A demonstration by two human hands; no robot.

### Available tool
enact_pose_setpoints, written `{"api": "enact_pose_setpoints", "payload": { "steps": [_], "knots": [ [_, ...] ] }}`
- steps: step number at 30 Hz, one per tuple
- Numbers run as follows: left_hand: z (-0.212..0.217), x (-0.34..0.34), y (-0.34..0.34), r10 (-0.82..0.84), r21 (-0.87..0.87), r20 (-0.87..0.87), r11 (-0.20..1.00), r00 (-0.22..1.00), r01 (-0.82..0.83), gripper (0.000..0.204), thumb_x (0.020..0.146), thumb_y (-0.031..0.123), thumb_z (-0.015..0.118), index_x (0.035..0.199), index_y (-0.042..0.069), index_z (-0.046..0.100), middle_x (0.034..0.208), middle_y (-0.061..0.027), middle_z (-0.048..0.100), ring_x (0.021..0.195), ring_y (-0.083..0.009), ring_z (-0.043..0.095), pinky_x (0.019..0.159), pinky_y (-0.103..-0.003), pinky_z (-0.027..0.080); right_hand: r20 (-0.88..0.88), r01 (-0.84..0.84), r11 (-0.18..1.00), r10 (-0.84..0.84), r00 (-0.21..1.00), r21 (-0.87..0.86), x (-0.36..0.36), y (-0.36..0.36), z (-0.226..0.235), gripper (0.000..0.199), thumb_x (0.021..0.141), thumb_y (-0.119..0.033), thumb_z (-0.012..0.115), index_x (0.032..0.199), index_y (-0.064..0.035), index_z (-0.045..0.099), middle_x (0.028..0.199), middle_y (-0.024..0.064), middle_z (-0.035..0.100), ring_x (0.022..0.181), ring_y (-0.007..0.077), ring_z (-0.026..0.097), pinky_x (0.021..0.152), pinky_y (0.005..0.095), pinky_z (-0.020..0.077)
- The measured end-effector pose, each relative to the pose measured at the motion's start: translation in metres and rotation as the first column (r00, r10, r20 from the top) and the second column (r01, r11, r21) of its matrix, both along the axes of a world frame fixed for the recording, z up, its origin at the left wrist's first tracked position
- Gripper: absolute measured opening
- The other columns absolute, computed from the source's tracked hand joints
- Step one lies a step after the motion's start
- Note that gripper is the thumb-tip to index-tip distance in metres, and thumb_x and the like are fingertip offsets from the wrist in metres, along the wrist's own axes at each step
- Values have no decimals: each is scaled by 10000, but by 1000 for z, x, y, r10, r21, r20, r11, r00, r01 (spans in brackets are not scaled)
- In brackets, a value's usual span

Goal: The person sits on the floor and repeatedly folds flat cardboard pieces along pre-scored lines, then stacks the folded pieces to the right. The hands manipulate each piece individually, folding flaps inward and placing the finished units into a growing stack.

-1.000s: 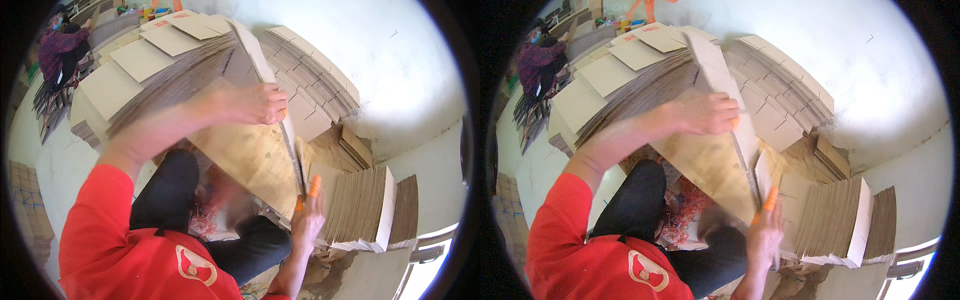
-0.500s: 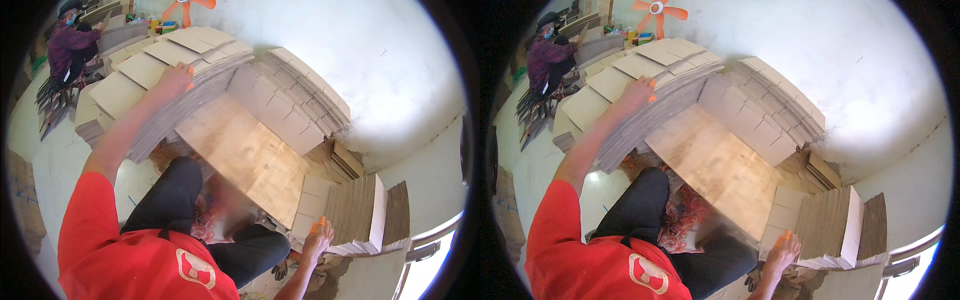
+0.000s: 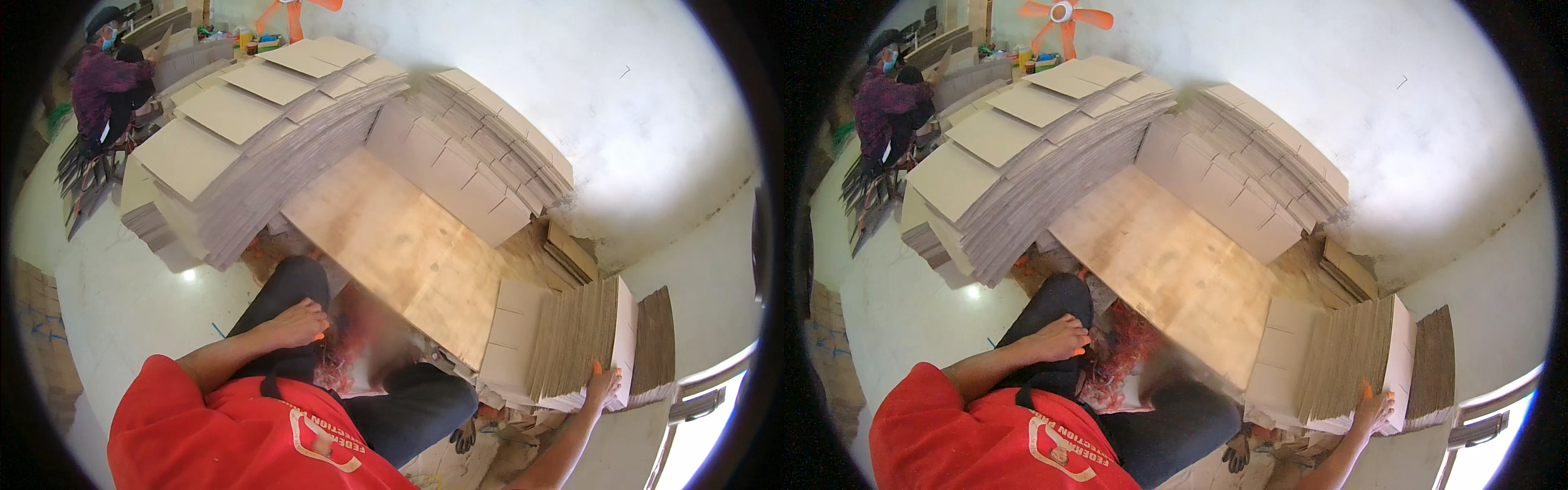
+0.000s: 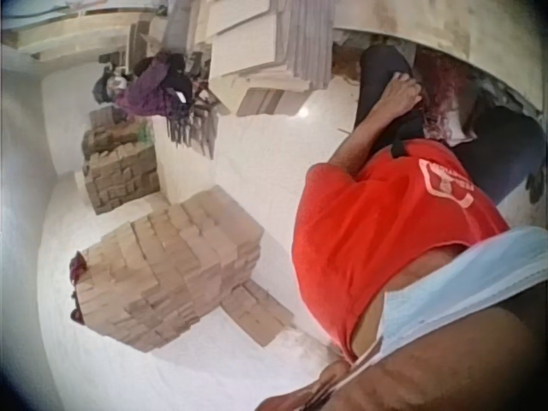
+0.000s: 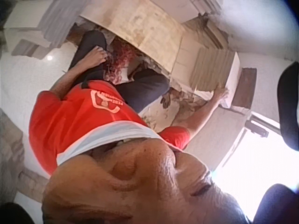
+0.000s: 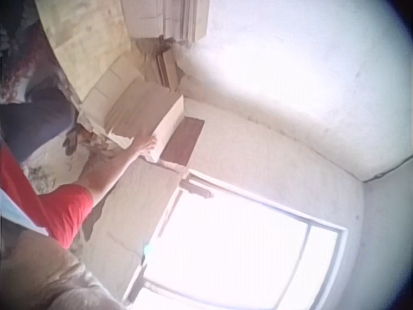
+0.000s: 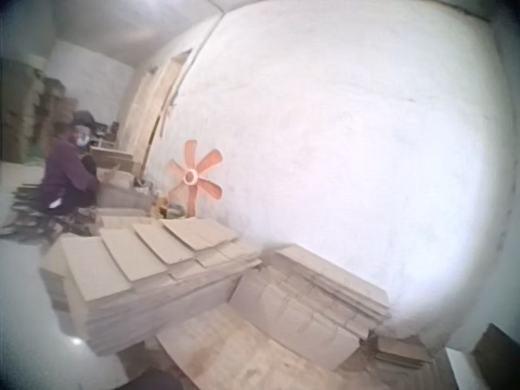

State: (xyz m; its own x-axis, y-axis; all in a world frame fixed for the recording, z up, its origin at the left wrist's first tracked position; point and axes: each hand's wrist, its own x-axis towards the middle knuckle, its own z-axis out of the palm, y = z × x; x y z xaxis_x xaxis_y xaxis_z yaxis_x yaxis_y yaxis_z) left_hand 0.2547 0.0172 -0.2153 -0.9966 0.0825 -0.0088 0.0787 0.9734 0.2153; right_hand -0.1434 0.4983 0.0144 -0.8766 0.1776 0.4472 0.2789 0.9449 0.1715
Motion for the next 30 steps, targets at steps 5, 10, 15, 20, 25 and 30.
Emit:
{"api": "enact_pose_setpoints", "payload": {
  "steps": [5, 10, 15, 20, 25, 30],
  "knots": [
    [2, -6, 1, 8, -42, 61, 999, 998, -5, 143, 809, 181, 620, 887, 66, 649, 921, -58, 630, 959, -233, 539, 872, -381, 373, -13, -250, 967, 251, 968, 42, -19, 22, -8, 277, 848, -266, 624, 871, 10, 625, 908, 232, 626, 897, 391, 616, 763, 510, 465],
    [2, -1, 0, 26, 41, 26, 999, 999, -27, 250, 786, 210, 660, 983, 56, 644, 958, -72, 636, 925, -249, 553, 840, -394, 407, -14, -338, 941, 338, 941, 4, -25, 22, 21, 384, 783, -359, 701, 764, 16, 618, 869, 224, 635, 842, 397, 609, 738, 504, 457],
    [106, -23, -18, 207, 232, -397, 965, 894, -120, 527, 735, 278, 738, 1187, 62, 575, 980, -109, 628, 848, -312, 589, 741, -442, 483, -16, -396, 894, 402, 916, -213, -39, 64, 42, 246, 748, -183, 654, 883, 23, 656, 924, 217, 643, 901, 411, 598, 795, 479, 460],
    [249, -64, -120, 487, -97, -626, 726, 609, -680, 706, 845, 291, 651, 1428, 40, 341, 1334, -189, 477, 1260, -374, 391, 1017, -482, 371, -59, -500, 864, 497, 866, -58, -56, 86, 24, 394, 687, 8, 599, 1081, 2, 612, 976, 261, 611, 922, 426, 579, 830, 510, 441],
    [257, -107, -241, 744, -315, -417, 419, 521, -851, 768, 725, 328, 758, 1342, 20, 419, 1274, -155, 522, 1250, -338, 435, 919, -546, 429, -203, -432, 877, 392, 897, -213, -60, 86, 18, 299, 858, -61, 526, 1149, -46, 594, 902, 250, 636, 890, 405, 607, 795, 511, 459],
    [236, -106, -286, 849, -163, -115, 497, 516, -853, 664, 745, 349, 725, 1275, 23, 493, 1097, -165, 630, 1095, -345, 583, 826, -507, 493, -491, -303, 937, 186, 851, -171, 0, 25, 41, 334, 989, -162, 469, 1313, -130, 543, 1037, 208, 681, 873, 305, 678, 682, 419, 535]
  ]
}}
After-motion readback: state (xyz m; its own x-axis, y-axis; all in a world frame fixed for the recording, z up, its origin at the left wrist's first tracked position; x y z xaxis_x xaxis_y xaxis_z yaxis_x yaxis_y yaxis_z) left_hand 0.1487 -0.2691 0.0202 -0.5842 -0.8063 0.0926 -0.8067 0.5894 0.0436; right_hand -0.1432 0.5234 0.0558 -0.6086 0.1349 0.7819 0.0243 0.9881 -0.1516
